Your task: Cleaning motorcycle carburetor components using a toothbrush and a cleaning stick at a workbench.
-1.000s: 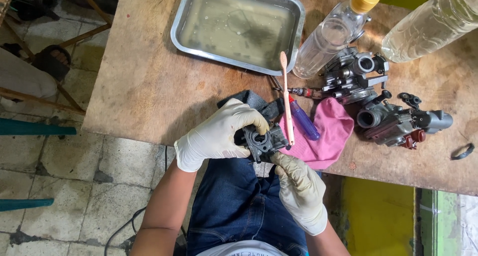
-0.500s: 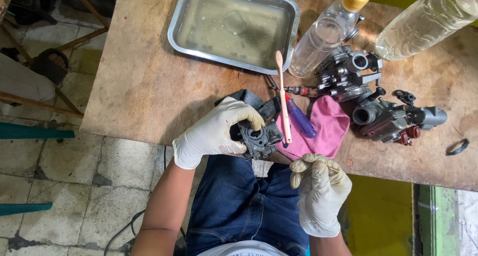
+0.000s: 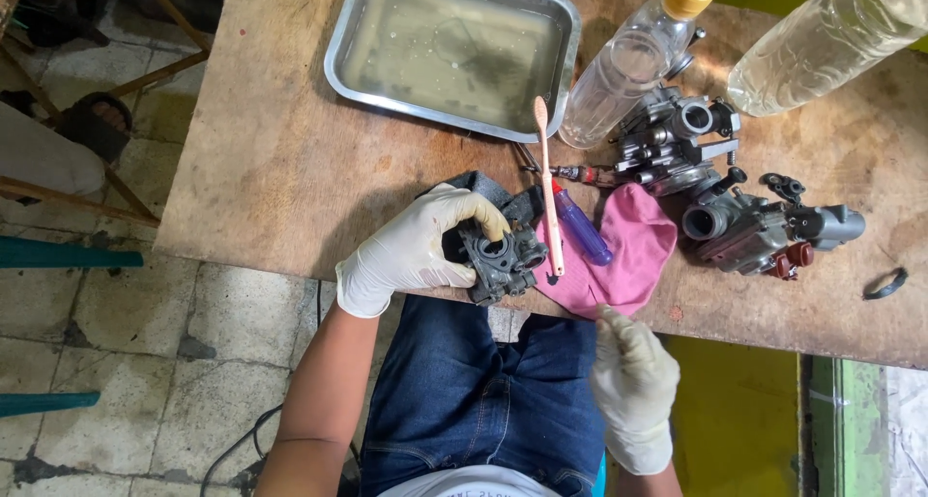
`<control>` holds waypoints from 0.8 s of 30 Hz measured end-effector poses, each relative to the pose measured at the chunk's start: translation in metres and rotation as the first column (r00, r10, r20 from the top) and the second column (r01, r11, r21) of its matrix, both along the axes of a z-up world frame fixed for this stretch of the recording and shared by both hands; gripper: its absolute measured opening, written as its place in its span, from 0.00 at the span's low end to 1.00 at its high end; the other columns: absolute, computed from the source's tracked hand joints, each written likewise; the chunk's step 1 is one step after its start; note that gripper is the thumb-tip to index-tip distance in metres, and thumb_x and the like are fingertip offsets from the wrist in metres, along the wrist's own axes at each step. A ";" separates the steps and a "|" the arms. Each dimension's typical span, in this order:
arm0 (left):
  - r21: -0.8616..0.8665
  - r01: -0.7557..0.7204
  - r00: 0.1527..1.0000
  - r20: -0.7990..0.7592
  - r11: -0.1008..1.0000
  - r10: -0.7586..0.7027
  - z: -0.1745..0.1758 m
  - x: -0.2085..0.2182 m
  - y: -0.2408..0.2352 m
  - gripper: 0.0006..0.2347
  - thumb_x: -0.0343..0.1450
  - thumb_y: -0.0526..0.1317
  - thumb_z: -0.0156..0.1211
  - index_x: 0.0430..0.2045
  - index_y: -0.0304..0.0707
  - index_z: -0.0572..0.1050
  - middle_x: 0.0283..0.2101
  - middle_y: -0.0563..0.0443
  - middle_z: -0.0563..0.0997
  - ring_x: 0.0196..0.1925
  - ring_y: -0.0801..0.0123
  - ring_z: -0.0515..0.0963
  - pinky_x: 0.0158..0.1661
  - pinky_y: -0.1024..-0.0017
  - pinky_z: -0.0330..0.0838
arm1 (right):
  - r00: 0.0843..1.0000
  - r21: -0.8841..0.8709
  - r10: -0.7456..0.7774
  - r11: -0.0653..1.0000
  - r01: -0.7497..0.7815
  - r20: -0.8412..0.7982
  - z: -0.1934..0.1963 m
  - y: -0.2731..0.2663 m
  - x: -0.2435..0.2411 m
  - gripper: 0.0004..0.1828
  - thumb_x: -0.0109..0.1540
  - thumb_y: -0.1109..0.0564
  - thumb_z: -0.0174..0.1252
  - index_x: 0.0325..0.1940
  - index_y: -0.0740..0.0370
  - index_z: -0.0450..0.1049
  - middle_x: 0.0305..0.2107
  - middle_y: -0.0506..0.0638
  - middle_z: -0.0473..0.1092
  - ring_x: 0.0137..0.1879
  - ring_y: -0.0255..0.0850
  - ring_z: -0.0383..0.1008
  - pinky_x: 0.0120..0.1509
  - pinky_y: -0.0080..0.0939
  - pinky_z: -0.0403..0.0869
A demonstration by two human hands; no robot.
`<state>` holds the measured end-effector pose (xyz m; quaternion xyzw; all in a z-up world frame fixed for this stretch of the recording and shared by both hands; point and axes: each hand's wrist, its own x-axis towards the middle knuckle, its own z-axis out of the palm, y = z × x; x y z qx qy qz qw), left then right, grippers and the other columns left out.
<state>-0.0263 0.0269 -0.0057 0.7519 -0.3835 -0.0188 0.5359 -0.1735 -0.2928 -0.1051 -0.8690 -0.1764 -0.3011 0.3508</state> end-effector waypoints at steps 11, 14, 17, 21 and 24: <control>-0.049 0.030 0.996 -0.087 0.998 -0.034 0.001 0.004 0.000 0.13 0.60 0.37 0.67 0.36 0.43 0.75 0.43 0.55 0.81 0.48 0.66 0.80 0.54 0.68 0.72 | 0.925 0.775 0.209 0.620 0.125 -0.317 0.096 0.082 0.009 0.10 0.64 0.58 0.63 0.45 0.68 0.79 0.37 0.59 0.80 0.29 0.35 0.79 0.37 0.28 0.81; -0.056 0.028 0.991 -0.127 0.998 -0.035 0.004 0.003 -0.001 0.13 0.60 0.35 0.67 0.36 0.42 0.74 0.43 0.55 0.81 0.48 0.68 0.80 0.53 0.70 0.73 | 0.933 0.742 0.219 0.666 0.071 -0.286 0.096 0.090 0.014 0.09 0.65 0.60 0.61 0.46 0.68 0.79 0.39 0.58 0.80 0.30 0.33 0.77 0.38 0.28 0.81; -0.050 0.017 0.988 -0.154 0.999 -0.025 0.005 0.002 0.000 0.14 0.58 0.32 0.66 0.36 0.42 0.74 0.43 0.55 0.81 0.49 0.68 0.80 0.54 0.70 0.73 | 0.926 0.735 0.229 0.675 0.070 -0.299 0.094 0.092 0.018 0.08 0.65 0.61 0.60 0.46 0.69 0.79 0.41 0.59 0.80 0.30 0.34 0.77 0.37 0.29 0.80; -0.029 0.023 0.989 -0.147 0.999 -0.027 0.002 0.002 0.002 0.14 0.58 0.34 0.67 0.36 0.44 0.75 0.44 0.56 0.82 0.50 0.67 0.80 0.55 0.68 0.72 | 0.925 0.728 0.231 0.683 0.067 -0.302 0.093 0.093 0.023 0.08 0.66 0.61 0.59 0.46 0.68 0.79 0.41 0.60 0.80 0.30 0.34 0.77 0.36 0.27 0.79; -0.053 0.040 0.995 -0.094 0.998 -0.045 0.002 0.003 0.001 0.12 0.61 0.35 0.68 0.35 0.43 0.75 0.43 0.55 0.82 0.48 0.67 0.80 0.52 0.69 0.73 | 0.928 0.691 0.222 0.721 0.051 -0.300 0.091 0.091 0.026 0.08 0.66 0.62 0.59 0.46 0.69 0.78 0.40 0.60 0.80 0.32 0.38 0.79 0.35 0.29 0.80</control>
